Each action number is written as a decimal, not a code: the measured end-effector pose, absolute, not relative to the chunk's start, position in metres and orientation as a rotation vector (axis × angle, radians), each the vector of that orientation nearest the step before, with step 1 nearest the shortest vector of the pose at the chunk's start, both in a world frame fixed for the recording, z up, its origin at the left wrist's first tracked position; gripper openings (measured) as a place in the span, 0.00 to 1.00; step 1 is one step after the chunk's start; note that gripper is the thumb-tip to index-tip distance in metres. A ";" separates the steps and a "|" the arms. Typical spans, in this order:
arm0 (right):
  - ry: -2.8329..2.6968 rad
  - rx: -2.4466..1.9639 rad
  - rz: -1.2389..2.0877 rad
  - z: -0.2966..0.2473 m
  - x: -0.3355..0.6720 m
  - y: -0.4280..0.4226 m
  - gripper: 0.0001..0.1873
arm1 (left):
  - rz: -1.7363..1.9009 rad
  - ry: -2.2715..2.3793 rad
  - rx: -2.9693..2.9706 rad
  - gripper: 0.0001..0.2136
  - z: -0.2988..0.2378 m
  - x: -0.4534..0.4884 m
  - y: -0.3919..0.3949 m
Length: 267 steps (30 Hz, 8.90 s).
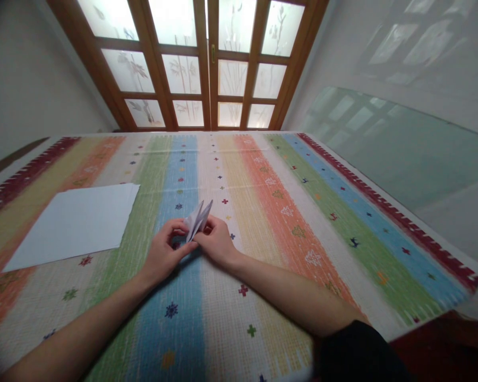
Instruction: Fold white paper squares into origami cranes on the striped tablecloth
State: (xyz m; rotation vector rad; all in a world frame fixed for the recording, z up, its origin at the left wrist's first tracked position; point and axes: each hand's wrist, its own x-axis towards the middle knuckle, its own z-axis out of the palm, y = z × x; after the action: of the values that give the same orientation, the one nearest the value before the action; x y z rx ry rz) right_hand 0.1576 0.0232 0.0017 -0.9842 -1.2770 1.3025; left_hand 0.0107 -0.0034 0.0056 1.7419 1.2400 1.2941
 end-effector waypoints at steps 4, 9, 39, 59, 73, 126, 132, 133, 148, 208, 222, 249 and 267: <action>-1.326 -1.015 1.257 0.000 0.160 0.025 0.05 | 1.361 1.255 1.771 0.06 0.009 0.009 -0.002; -1.255 -1.023 1.352 0.000 0.160 0.024 0.13 | 1.359 1.331 1.490 0.07 0.003 0.006 0.002; -1.395 -0.882 1.322 0.002 0.169 0.027 0.13 | 1.316 1.138 1.419 0.05 0.007 0.001 0.005; -1.316 -0.952 1.270 0.001 0.165 0.027 0.16 | 1.370 1.176 1.226 0.14 0.002 0.008 0.007; -1.524 -0.900 0.904 0.003 0.171 0.024 0.02 | 1.587 1.354 1.769 0.00 -0.002 0.000 0.004; -1.237 -0.860 1.518 -0.001 0.167 0.031 0.22 | 1.531 1.155 1.233 0.10 -0.001 0.007 0.006; -1.196 -0.889 1.475 -0.005 0.166 0.033 0.21 | 1.396 1.127 1.300 0.13 0.003 0.006 0.002; -1.200 -0.898 1.465 -0.005 0.166 0.033 0.20 | 1.396 1.134 1.298 0.13 0.003 0.006 0.002; -1.164 -0.852 1.554 -0.007 0.164 0.032 0.16 | 1.398 1.075 1.296 0.18 -0.007 0.009 0.003; -1.398 -0.901 1.220 -0.003 0.164 0.022 0.10 | 1.401 1.317 2.333 0.09 0.001 0.008 -0.006; -1.283 -0.773 1.280 -0.005 0.156 0.019 0.15 | 1.579 1.513 1.655 0.08 0.006 0.010 -0.003; -1.275 -0.821 1.138 0.006 0.160 0.018 0.11 | 1.463 1.279 1.221 0.11 0.019 0.013 -0.001; -1.631 -0.666 0.594 0.008 0.174 0.023 0.06 | 1.923 1.179 2.264 0.07 0.016 -0.002 0.000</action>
State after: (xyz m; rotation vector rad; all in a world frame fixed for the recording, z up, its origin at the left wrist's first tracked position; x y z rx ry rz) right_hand 0.1737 0.0228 0.0078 -0.6660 -1.6306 0.5936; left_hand -0.0021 -0.0004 0.0161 2.2642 1.1794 1.9235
